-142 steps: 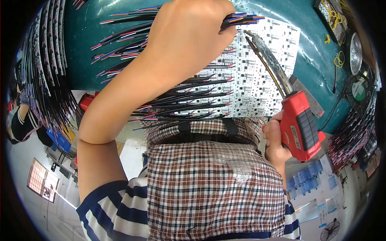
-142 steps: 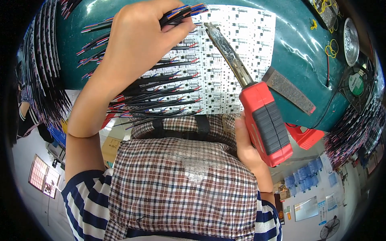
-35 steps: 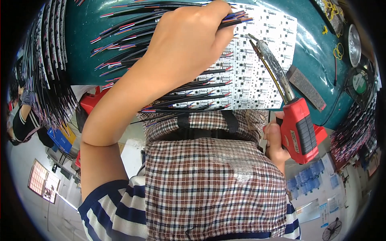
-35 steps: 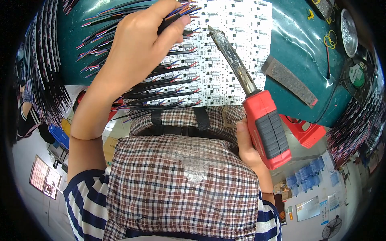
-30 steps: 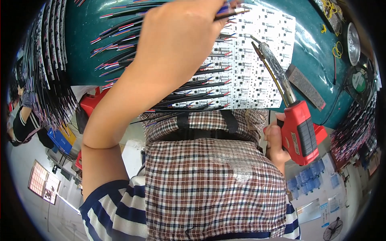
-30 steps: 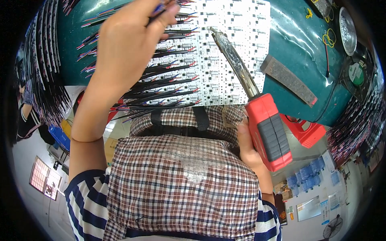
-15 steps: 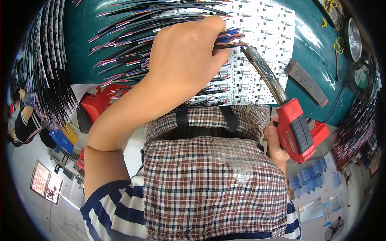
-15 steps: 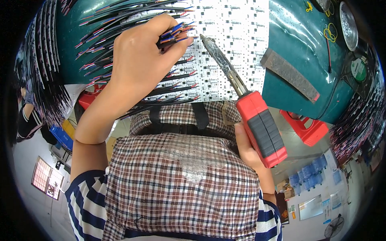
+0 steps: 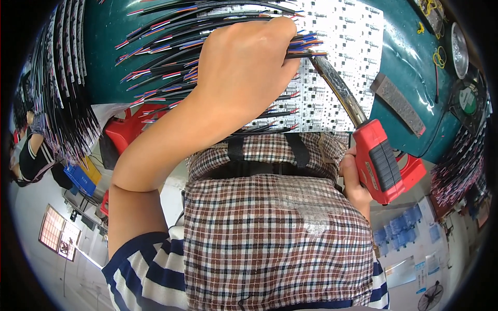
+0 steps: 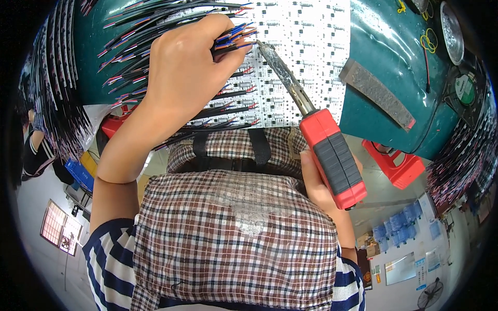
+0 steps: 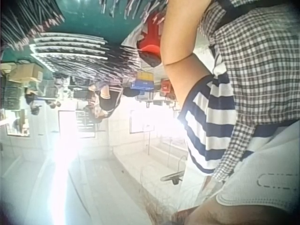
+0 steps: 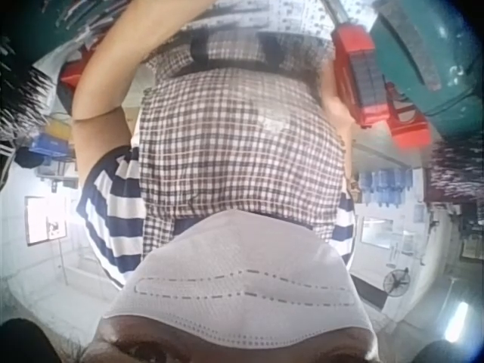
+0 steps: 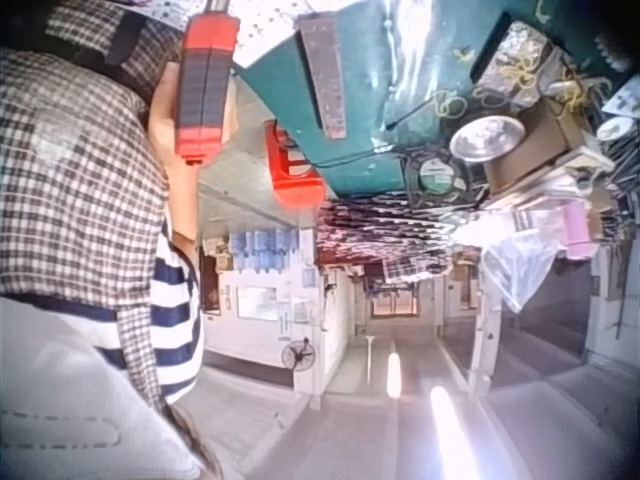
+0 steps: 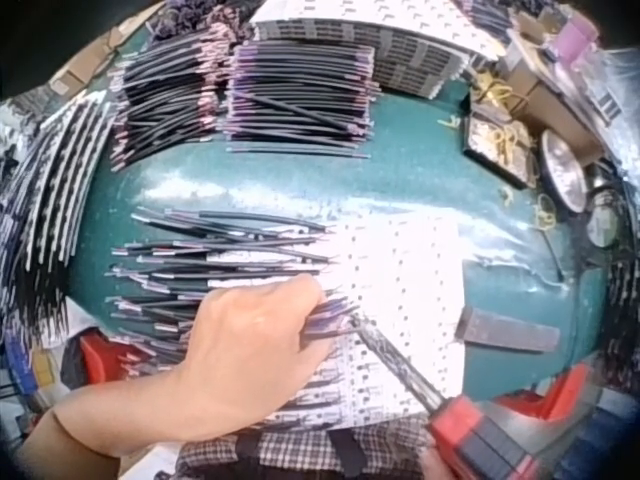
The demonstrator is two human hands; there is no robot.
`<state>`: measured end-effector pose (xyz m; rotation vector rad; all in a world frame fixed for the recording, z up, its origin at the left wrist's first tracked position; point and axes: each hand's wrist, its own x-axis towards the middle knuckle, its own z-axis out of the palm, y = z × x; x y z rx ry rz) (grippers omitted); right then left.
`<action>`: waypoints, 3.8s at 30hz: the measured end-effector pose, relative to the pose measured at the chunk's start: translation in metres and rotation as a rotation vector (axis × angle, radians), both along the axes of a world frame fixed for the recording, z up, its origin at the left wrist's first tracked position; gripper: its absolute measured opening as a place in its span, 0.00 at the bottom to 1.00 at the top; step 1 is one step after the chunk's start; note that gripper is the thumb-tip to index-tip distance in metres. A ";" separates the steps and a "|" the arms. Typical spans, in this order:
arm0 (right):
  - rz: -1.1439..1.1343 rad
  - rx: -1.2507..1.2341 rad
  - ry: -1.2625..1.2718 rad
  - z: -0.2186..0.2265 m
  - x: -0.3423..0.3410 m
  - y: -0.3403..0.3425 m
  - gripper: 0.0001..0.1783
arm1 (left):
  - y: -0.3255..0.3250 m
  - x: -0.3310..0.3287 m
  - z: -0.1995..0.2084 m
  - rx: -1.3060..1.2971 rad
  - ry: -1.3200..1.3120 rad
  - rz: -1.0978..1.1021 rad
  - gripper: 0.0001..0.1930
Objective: The person holds wire bundles, applies a handheld heated tool to the ends of the wires, and arranges the wires on the table.
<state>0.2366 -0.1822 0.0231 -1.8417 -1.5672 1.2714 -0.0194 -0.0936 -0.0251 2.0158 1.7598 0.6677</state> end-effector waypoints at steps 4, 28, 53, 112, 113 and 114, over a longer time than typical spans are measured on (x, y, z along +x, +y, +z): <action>0.112 0.052 -0.070 -0.001 0.007 0.003 0.09 | 0.000 0.000 0.000 -0.017 0.013 -0.003 0.10; 0.081 0.072 -0.050 -0.003 0.007 -0.002 0.09 | 0.005 -0.003 -0.002 -0.045 -0.032 -0.020 0.10; 0.075 0.180 0.033 -0.016 0.011 -0.011 0.08 | 0.008 -0.004 -0.005 0.029 -0.038 -0.066 0.08; 0.027 0.040 -0.018 -0.015 0.011 -0.021 0.09 | -0.001 -0.004 -0.009 0.011 -0.100 -0.141 0.11; -0.011 0.021 -0.030 -0.015 0.010 -0.022 0.09 | 0.000 -0.005 -0.009 0.020 -0.089 -0.151 0.10; -0.011 0.021 -0.030 -0.015 0.010 -0.022 0.09 | 0.000 -0.005 -0.009 0.028 -0.077 -0.162 0.10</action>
